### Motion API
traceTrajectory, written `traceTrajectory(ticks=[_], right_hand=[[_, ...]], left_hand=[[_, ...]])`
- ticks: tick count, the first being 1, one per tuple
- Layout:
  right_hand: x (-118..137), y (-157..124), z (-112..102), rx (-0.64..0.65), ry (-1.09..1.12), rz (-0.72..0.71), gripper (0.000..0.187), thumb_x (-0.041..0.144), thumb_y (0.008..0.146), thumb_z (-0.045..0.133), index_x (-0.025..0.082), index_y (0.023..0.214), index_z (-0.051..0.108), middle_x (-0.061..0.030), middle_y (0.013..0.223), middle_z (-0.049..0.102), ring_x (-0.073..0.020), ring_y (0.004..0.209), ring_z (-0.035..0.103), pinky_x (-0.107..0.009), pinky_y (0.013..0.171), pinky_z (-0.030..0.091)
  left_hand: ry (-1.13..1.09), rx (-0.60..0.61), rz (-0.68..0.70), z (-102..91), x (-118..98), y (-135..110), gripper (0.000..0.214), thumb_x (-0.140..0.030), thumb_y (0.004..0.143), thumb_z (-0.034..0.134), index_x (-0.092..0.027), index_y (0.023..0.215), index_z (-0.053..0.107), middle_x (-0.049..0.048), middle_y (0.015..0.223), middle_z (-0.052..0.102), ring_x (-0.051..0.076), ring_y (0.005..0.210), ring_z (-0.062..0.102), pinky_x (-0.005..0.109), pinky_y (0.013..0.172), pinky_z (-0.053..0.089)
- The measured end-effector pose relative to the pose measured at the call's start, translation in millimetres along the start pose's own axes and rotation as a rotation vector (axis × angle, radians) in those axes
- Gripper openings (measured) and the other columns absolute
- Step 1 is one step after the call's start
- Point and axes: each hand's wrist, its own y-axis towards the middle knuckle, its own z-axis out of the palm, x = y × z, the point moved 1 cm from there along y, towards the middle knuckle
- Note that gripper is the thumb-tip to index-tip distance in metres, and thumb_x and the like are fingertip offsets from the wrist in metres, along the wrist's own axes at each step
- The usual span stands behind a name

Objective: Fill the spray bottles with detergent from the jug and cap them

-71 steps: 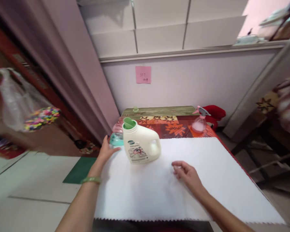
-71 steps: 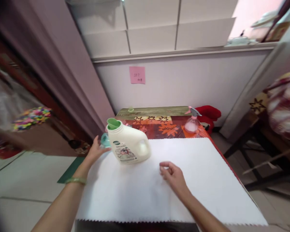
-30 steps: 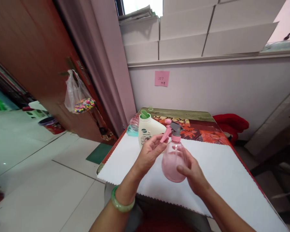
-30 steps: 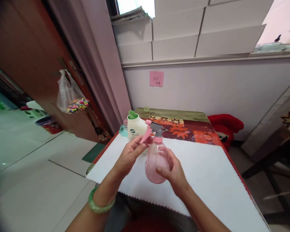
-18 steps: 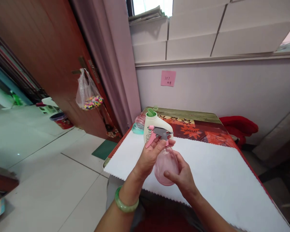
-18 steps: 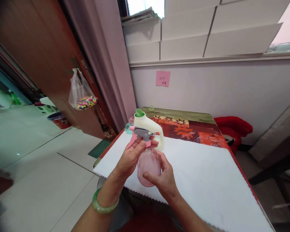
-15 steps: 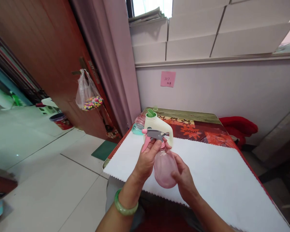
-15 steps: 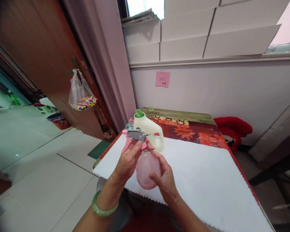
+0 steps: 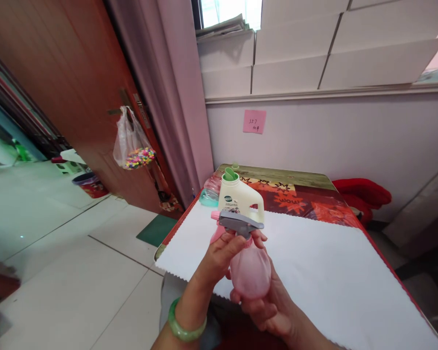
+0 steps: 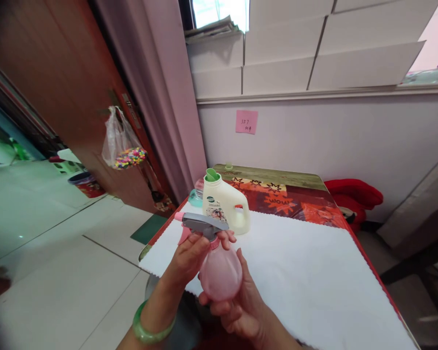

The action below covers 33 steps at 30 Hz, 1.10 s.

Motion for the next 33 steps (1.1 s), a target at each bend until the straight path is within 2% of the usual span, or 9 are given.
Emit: traceTrajectory(ticks=[5,9,12,15,17,20,22,28,33], right_hand=[[-1,3,5,-0.205,-0.09,-0.254,0.091,0.089,0.065,0.069,0.013,0.114,0.062,-0.0146,0.093,0.075,-0.0071,0.051,0.054,-0.01,0.033,0.024],[-12,8,6,-0.535,-0.484,-0.912,0.085,0.066,0.065,0.085,0.023,0.132,0.054,-0.0136,0.118,0.069,-0.0223,0.084,0.069,-0.026,0.053,0.054],[-16,7,7,-0.734,-0.807,-1.296,0.118,0.037,0.041,0.103,0.032,0.143,0.042,-0.0115,0.144,0.054,-0.0332,0.128,0.057,-0.042,0.095,0.057],[-6,5,6,-0.558,-0.755,-1.063,0.13,0.049,0.036,0.103,0.033,0.149,0.039,-0.0119,0.148,0.053,-0.0349,0.131,0.057,-0.043,0.094,0.057],[5,3,5,-0.365,-0.635,-0.699,0.107,0.079,0.056,0.084,0.027,0.143,0.049,-0.0129,0.124,0.069,-0.03,0.099,0.072,-0.036,0.066,0.061],[16,-1,4,-0.136,-0.392,-0.261,0.103,0.1,0.07,0.041,0.016,0.125,0.062,-0.008,0.077,0.073,-0.0153,0.051,0.061,-0.018,0.036,0.04],[19,-1,7,-0.076,-0.264,-0.145,0.102,0.1,0.068,0.046,0.013,0.119,0.064,-0.0075,0.074,0.072,-0.0124,0.051,0.061,-0.013,0.035,0.035],[17,6,20,-0.51,-0.584,-0.888,0.072,0.061,0.073,0.082,0.026,0.13,0.057,-0.0095,0.121,0.069,-0.0255,0.097,0.07,-0.031,0.064,0.06],[17,4,12,-0.825,-1.124,-1.285,0.087,0.031,0.056,0.096,0.032,0.13,0.052,-0.0072,0.137,0.055,-0.0304,0.126,0.055,-0.044,0.103,0.052]], left_hand=[[0.035,-0.167,0.073,-3.1,2,-2,0.034,-0.048,0.096,0.063,-0.017,0.104,0.075,0.0127,0.106,0.073,0.031,0.112,0.066,0.047,0.104,0.046],[-0.04,-0.358,0.111,-1.2,3,3,0.032,-0.049,0.093,0.066,-0.02,0.106,0.071,0.0088,0.1,0.074,0.027,0.106,0.068,0.045,0.104,0.047],[-0.12,-0.395,0.125,3.6,0,9,0.034,-0.051,0.091,0.069,-0.02,0.104,0.071,0.0063,0.092,0.072,0.027,0.099,0.071,0.047,0.101,0.05],[-0.166,-0.321,0.128,6.4,-4,13,0.033,-0.051,0.089,0.071,-0.02,0.102,0.072,0.0059,0.089,0.071,0.027,0.098,0.071,0.047,0.1,0.051],[-0.187,-0.258,0.098,6.3,-5,14,0.032,-0.049,0.092,0.068,-0.02,0.104,0.072,0.0072,0.09,0.071,0.028,0.101,0.07,0.047,0.1,0.051],[-0.201,-0.217,0.028,4.5,-4,18,0.032,-0.048,0.093,0.067,-0.019,0.106,0.071,0.0089,0.093,0.072,0.028,0.102,0.07,0.046,0.096,0.052],[-0.203,-0.266,0.018,2.2,-4,23,0.033,-0.048,0.09,0.071,-0.018,0.105,0.071,0.0086,0.094,0.073,0.028,0.099,0.071,0.045,0.095,0.053],[-0.238,-0.51,0.074,-9.7,-1,40,0.03,-0.044,0.087,0.076,-0.016,0.096,0.072,0.0052,0.085,0.072,0.021,0.087,0.071,0.041,0.095,0.053],[-0.292,-0.631,0.144,-24.6,0,47,0.028,-0.043,0.088,0.076,-0.017,0.096,0.07,0.0043,0.089,0.073,0.017,0.084,0.071,0.036,0.09,0.054]])
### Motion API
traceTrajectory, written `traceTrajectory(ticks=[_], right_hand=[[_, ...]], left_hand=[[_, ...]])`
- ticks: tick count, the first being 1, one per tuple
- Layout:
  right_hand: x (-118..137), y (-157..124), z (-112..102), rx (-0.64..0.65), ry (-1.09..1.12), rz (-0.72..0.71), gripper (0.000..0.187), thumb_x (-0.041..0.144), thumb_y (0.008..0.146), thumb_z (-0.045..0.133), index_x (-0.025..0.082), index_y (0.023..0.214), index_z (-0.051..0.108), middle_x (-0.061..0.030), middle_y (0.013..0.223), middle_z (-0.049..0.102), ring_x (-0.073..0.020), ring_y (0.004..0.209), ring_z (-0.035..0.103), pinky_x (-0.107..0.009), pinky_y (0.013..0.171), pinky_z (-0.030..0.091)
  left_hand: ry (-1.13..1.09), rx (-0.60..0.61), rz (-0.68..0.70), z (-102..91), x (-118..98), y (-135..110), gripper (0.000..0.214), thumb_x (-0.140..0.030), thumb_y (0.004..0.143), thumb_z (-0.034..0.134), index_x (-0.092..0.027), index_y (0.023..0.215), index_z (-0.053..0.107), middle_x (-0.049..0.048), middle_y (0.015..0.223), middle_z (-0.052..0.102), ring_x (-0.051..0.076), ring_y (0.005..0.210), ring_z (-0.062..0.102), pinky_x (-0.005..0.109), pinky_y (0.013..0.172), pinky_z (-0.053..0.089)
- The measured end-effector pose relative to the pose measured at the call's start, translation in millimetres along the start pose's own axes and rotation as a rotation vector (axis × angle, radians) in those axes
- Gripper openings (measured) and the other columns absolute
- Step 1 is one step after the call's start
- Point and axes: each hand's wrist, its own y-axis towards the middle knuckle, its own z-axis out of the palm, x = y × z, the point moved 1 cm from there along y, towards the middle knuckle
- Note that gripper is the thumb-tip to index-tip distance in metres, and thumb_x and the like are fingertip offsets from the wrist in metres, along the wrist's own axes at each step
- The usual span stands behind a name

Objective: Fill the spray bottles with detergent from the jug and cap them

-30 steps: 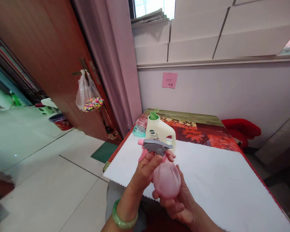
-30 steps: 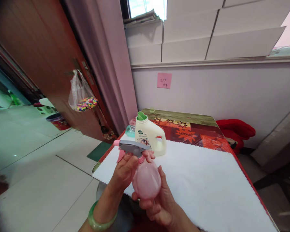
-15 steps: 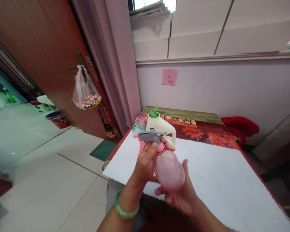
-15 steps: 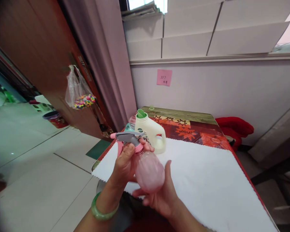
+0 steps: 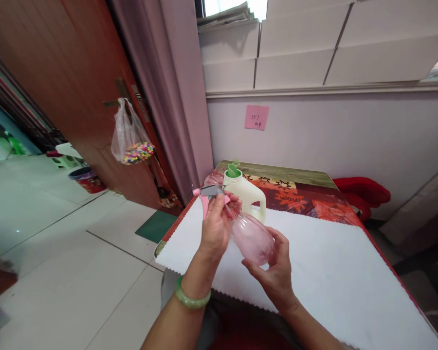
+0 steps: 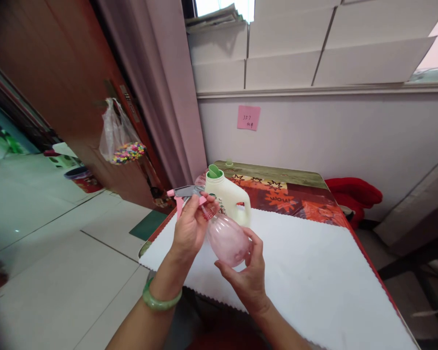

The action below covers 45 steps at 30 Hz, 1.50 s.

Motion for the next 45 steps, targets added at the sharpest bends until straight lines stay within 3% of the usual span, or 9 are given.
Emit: traceTrajectory(ticks=[5,10,14,18,21,27,35,40,45], right_hand=[[-8,2,-13,-0.02,-0.014,0.018,0.082,0.042,0.062,0.091,0.03,0.133,0.052,-0.0093,0.138,0.053,-0.0336,0.129,0.052,-0.047,0.106,0.048],[-5,22,-37,-0.025,-0.024,0.024,0.079,0.044,0.065,0.089,0.029,0.134,0.054,-0.0089,0.138,0.058,-0.031,0.123,0.058,-0.042,0.1,0.051],[11,62,-57,-0.05,-0.03,-0.015,0.074,0.046,0.069,0.086,0.028,0.134,0.056,-0.0087,0.135,0.062,-0.0298,0.12,0.06,-0.042,0.098,0.053],[42,113,-67,0.021,-0.047,-0.094,0.074,0.048,0.071,0.083,0.028,0.136,0.055,-0.0106,0.14,0.06,-0.0301,0.12,0.062,-0.043,0.093,0.056],[67,143,-66,0.076,-0.082,-0.106,0.074,0.048,0.071,0.083,0.028,0.138,0.055,-0.0111,0.137,0.063,-0.0301,0.118,0.063,-0.043,0.093,0.056],[93,174,-47,0.161,-0.108,-0.06,0.073,0.049,0.07,0.082,0.028,0.135,0.057,-0.0091,0.131,0.067,-0.0287,0.113,0.066,-0.041,0.089,0.056],[109,186,-32,0.207,-0.243,0.03,0.073,0.05,0.068,0.082,0.03,0.135,0.06,-0.0086,0.13,0.068,-0.0273,0.105,0.066,-0.037,0.077,0.055],[118,191,-26,0.228,-0.342,0.028,0.067,0.049,0.069,0.08,0.031,0.131,0.062,-0.0076,0.121,0.07,-0.0258,0.097,0.067,-0.037,0.072,0.055],[120,196,-23,0.23,-0.382,0.001,0.065,0.049,0.067,0.082,0.031,0.127,0.064,-0.0056,0.113,0.071,-0.025,0.094,0.066,-0.038,0.073,0.056]], left_hand=[[-0.108,-0.145,0.1,-31.6,-19,34,0.03,-0.046,0.093,0.069,-0.016,0.099,0.068,0.0069,0.092,0.074,0.017,0.077,0.071,0.035,0.082,0.056],[-0.361,-0.375,0.076,-106.1,-28,70,0.036,-0.05,0.103,0.049,-0.02,0.101,0.068,0.0039,0.091,0.075,0.015,0.08,0.07,0.035,0.088,0.055],[-0.358,-0.416,-0.017,-159.5,-4,68,0.037,-0.044,0.106,0.042,-0.019,0.102,0.07,0.0055,0.094,0.076,0.016,0.079,0.069,0.035,0.083,0.055],[-0.35,-0.445,-0.132,-187.3,30,49,0.039,-0.037,0.106,0.044,-0.016,0.087,0.07,0.0105,0.094,0.075,0.02,0.081,0.07,0.041,0.083,0.056],[-0.359,-0.444,-0.164,-196.5,43,43,0.037,-0.038,0.103,0.049,-0.017,0.079,0.067,0.0108,0.094,0.075,0.022,0.086,0.071,0.045,0.091,0.055],[-0.352,-0.435,-0.17,-204.0,44,43,0.041,-0.054,0.099,0.053,-0.018,0.089,0.07,0.01,0.089,0.073,0.023,0.086,0.071,0.046,0.09,0.057],[-0.326,-0.385,-0.149,-203.8,46,42,0.031,-0.048,0.097,0.062,-0.018,0.095,0.07,0.0001,0.07,0.064,0.016,0.072,0.066,0.041,0.088,0.058],[-0.304,-0.368,-0.169,-202.3,46,41,0.021,-0.035,0.098,0.063,-0.016,0.092,0.07,0.0017,0.072,0.067,0.015,0.074,0.068,0.039,0.089,0.058],[-0.281,-0.373,-0.183,-203.6,48,42,0.024,-0.035,0.099,0.062,-0.016,0.089,0.071,0.0039,0.072,0.07,0.016,0.075,0.07,0.039,0.089,0.059]])
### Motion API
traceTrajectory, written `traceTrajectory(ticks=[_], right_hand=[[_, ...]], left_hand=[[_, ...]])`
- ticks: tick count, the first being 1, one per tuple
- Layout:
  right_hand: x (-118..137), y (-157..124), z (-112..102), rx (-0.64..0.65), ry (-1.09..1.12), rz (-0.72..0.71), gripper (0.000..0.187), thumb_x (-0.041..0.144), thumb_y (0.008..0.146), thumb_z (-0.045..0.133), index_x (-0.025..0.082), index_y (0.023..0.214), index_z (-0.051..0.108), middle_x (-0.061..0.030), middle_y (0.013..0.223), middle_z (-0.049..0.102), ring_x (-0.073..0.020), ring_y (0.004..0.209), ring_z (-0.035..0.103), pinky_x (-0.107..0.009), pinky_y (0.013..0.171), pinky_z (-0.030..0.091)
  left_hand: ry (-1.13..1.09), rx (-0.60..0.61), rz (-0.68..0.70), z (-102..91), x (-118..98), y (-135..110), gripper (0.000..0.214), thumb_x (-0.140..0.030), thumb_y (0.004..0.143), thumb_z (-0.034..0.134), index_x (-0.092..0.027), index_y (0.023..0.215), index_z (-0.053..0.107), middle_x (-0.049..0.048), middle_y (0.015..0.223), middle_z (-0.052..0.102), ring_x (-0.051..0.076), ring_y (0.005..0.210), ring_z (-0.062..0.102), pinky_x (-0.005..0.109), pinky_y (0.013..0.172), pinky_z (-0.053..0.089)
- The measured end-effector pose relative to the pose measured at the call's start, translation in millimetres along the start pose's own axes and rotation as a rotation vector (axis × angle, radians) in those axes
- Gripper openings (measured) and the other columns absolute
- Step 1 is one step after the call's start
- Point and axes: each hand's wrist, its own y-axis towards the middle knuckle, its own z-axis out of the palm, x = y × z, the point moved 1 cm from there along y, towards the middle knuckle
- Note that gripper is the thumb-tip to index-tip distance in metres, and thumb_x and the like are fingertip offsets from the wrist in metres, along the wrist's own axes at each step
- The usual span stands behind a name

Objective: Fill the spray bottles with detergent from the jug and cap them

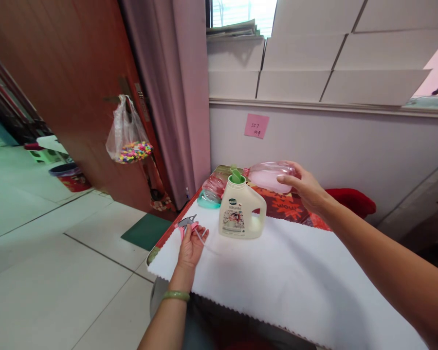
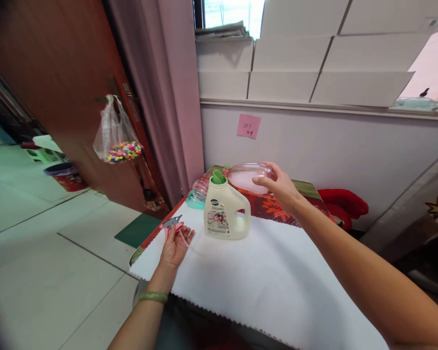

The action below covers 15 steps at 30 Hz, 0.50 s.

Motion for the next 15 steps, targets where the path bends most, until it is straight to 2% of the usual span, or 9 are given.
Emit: traceTrajectory(ticks=[10,15], right_hand=[[17,4,1,-0.005,-0.046,-0.043,0.069,0.046,0.062,0.086,0.029,0.126,0.066,-0.0083,0.121,0.071,-0.0292,0.104,0.067,-0.041,0.079,0.058],[22,8,1,0.011,-0.085,-0.054,0.069,0.044,0.063,0.085,0.027,0.127,0.066,-0.0099,0.124,0.072,-0.0311,0.113,0.066,-0.045,0.09,0.056]], left_hand=[[0.022,0.006,-0.004,-1.4,1,2,0.023,-0.035,0.096,0.065,-0.015,0.09,0.072,0.0058,0.072,0.071,0.018,0.073,0.071,0.038,0.088,0.059],[0.025,0.015,-0.005,-3.3,2,3,0.024,-0.036,0.097,0.065,-0.014,0.089,0.072,0.0063,0.073,0.072,0.018,0.074,0.071,0.039,0.088,0.059]])
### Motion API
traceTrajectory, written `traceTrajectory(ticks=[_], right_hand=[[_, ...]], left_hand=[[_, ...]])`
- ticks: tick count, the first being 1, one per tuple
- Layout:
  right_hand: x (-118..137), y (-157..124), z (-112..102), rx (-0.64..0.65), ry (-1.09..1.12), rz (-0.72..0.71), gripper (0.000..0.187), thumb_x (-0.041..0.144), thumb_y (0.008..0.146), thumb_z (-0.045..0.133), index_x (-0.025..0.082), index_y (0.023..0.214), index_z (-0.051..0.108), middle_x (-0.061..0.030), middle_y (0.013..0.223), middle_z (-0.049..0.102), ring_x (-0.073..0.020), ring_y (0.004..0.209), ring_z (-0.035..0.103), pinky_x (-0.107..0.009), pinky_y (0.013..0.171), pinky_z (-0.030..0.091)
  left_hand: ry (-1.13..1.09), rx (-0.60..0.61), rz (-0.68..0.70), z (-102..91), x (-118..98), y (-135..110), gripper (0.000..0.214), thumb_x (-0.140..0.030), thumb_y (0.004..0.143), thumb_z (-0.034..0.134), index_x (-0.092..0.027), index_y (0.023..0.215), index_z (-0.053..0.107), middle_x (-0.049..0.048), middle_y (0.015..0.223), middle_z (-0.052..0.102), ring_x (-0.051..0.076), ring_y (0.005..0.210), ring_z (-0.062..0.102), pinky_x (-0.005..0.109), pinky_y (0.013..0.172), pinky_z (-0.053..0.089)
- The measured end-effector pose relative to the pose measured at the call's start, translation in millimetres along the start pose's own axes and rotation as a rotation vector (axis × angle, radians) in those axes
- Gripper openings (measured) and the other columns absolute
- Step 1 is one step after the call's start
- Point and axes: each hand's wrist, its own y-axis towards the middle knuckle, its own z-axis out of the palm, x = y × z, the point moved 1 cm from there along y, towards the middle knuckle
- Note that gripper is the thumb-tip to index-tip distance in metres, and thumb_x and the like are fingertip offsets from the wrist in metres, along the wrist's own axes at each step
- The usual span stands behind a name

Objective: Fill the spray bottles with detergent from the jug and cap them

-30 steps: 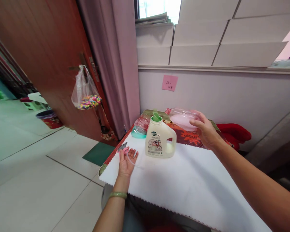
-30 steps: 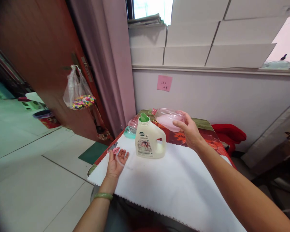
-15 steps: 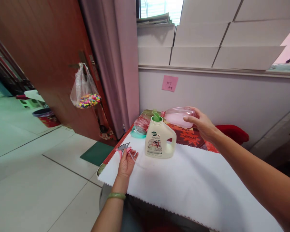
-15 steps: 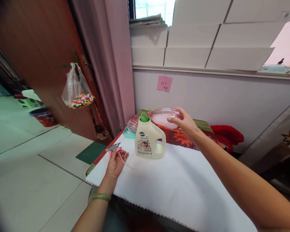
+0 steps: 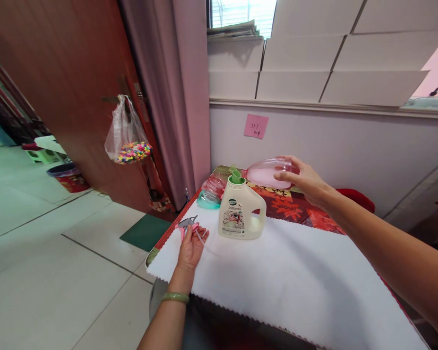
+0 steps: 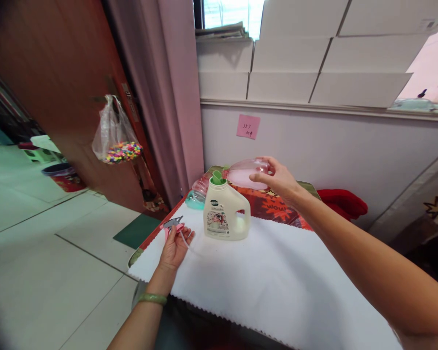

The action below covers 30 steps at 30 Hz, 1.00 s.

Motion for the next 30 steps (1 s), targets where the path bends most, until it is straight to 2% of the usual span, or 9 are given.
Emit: traceTrajectory(ticks=[12,20,26,30], right_hand=[[5,4,-9,0.058,-0.048,-0.006,0.069,0.045,0.067,0.085,0.029,0.131,0.064,-0.0101,0.126,0.071,-0.0317,0.117,0.066,-0.048,0.099,0.054],[16,6,-13,0.047,-0.122,-0.041,0.07,0.047,0.067,0.083,0.029,0.132,0.064,-0.0095,0.123,0.072,-0.0305,0.107,0.068,-0.044,0.085,0.058],[32,4,-15,0.02,-0.198,-0.066,0.072,0.048,0.065,0.083,0.025,0.131,0.064,-0.0113,0.121,0.073,-0.0321,0.106,0.067,-0.041,0.078,0.059],[34,6,-19,0.027,-0.235,-0.079,0.073,0.049,0.065,0.082,0.027,0.133,0.064,-0.0109,0.121,0.073,-0.0319,0.105,0.068,-0.039,0.072,0.059]], left_hand=[[0.007,0.028,-0.001,-5.9,2,6,0.025,-0.036,0.097,0.065,-0.013,0.09,0.073,0.0068,0.075,0.072,0.018,0.075,0.072,0.039,0.088,0.06],[0.011,0.032,0.002,-7.7,3,7,0.026,-0.037,0.098,0.063,-0.014,0.091,0.073,0.0063,0.074,0.072,0.018,0.075,0.072,0.038,0.087,0.06],[0.015,0.032,0.004,-8.8,3,8,0.025,-0.037,0.097,0.064,-0.014,0.09,0.073,0.0061,0.073,0.072,0.018,0.075,0.072,0.038,0.087,0.06],[0.014,0.032,0.004,-9.1,4,8,0.026,-0.037,0.098,0.064,-0.014,0.09,0.073,0.0066,0.074,0.072,0.018,0.075,0.072,0.038,0.087,0.06]])
